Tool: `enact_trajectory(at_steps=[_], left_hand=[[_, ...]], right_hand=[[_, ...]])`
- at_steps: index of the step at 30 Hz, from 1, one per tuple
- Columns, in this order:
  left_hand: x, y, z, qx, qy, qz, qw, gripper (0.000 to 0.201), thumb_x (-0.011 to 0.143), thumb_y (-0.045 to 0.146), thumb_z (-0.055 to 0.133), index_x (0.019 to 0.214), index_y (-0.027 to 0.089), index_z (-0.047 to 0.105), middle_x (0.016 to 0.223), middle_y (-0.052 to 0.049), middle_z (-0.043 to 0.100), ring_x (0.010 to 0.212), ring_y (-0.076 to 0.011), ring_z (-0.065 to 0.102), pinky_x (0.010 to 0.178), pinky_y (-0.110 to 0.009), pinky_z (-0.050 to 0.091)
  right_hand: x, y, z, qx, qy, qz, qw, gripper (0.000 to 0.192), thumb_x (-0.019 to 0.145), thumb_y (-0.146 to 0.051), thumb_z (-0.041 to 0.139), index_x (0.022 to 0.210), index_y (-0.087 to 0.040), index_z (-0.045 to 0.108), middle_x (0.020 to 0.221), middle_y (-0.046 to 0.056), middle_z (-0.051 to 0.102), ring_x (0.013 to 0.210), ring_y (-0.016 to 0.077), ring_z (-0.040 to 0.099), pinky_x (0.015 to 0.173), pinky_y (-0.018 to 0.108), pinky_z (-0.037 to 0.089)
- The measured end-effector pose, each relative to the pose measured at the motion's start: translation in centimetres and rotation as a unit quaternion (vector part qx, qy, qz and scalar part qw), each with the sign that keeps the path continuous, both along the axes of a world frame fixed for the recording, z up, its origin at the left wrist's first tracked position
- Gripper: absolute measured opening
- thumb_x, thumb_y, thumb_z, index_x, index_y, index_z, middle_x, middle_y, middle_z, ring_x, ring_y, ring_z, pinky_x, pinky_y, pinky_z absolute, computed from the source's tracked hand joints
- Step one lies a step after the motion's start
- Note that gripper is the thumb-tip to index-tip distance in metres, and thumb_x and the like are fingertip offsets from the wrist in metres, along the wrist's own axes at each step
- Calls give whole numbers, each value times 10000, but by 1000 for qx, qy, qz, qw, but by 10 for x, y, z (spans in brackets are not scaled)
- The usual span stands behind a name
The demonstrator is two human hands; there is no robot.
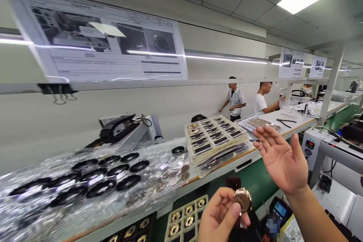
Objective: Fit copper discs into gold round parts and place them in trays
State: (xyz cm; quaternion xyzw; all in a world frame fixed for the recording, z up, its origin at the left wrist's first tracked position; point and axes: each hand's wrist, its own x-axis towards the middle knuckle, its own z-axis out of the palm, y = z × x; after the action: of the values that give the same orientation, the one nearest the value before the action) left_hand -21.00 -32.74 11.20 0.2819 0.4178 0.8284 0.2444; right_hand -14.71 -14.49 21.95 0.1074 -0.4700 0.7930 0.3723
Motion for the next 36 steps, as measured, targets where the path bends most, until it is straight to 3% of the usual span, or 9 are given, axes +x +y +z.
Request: enact_trajectory(at_steps=[4,6,8,11,13,16,19,26,36], left_hand=[[0,-11,24,8,6,77,997,407,869,521,905,928,179,692,678,-23,745,596,-151,653,605,-241,527],[-3,-14,34,20,3,94,995,400,855,499,920,944,178,697,717,-22,752,603,-151,653,612,-251,531],[-6,-15,43,32,3,103,994,408,833,483,942,944,174,700,730,-21,754,621,-153,664,640,-261,545],[-12,-14,55,54,10,125,991,439,798,486,967,918,172,685,699,-6,739,625,-152,671,650,-262,546],[-15,-14,60,66,14,142,988,465,775,496,980,911,176,672,691,11,727,606,-145,670,628,-255,536],[-19,-15,61,62,24,155,986,480,771,502,980,924,177,662,707,24,726,599,-135,680,629,-246,534],[-21,-17,57,46,38,164,985,456,807,502,955,930,174,664,723,25,723,610,-130,686,647,-243,535],[-28,-17,46,38,67,186,980,404,859,482,915,925,180,654,725,21,726,626,-133,688,665,-248,546],[-40,-17,48,40,69,187,979,402,860,488,905,898,179,650,725,2,727,637,-140,675,655,-253,554]], right_hand=[[0,-9,-3,-9,-2,46,999,669,1023,-819,434,1075,-317,874,1259,84,842,1327,322,715,1161,539,540],[-4,-12,-1,-2,2,51,999,681,1040,-815,392,1143,-332,861,1358,65,807,1399,304,667,1193,529,514],[-9,-13,1,20,-13,52,998,680,1047,-811,391,1128,-326,861,1321,77,816,1367,307,680,1158,522,536],[-18,-15,-1,73,-50,16,996,529,1027,-727,586,1044,-280,868,1126,98,842,1155,295,741,963,441,601],[-22,-17,-6,139,-83,-29,986,400,980,-617,744,1089,-251,864,1087,94,836,1041,265,736,864,384,590],[-25,-26,-10,255,-144,-36,956,381,932,-547,823,1142,-231,855,1003,75,834,871,230,727,783,360,583],[-26,-38,-8,310,-168,-11,936,370,921,-549,824,1090,-220,848,915,53,827,795,216,726,785,364,602],[-36,-59,-8,297,-175,41,938,405,905,-615,817,928,-214,761,802,20,767,662,188,689,669,323,592],[-61,-51,-15,272,-192,95,938,412,920,-581,831,934,-184,722,704,-1,705,616,145,621,583,258,464]])
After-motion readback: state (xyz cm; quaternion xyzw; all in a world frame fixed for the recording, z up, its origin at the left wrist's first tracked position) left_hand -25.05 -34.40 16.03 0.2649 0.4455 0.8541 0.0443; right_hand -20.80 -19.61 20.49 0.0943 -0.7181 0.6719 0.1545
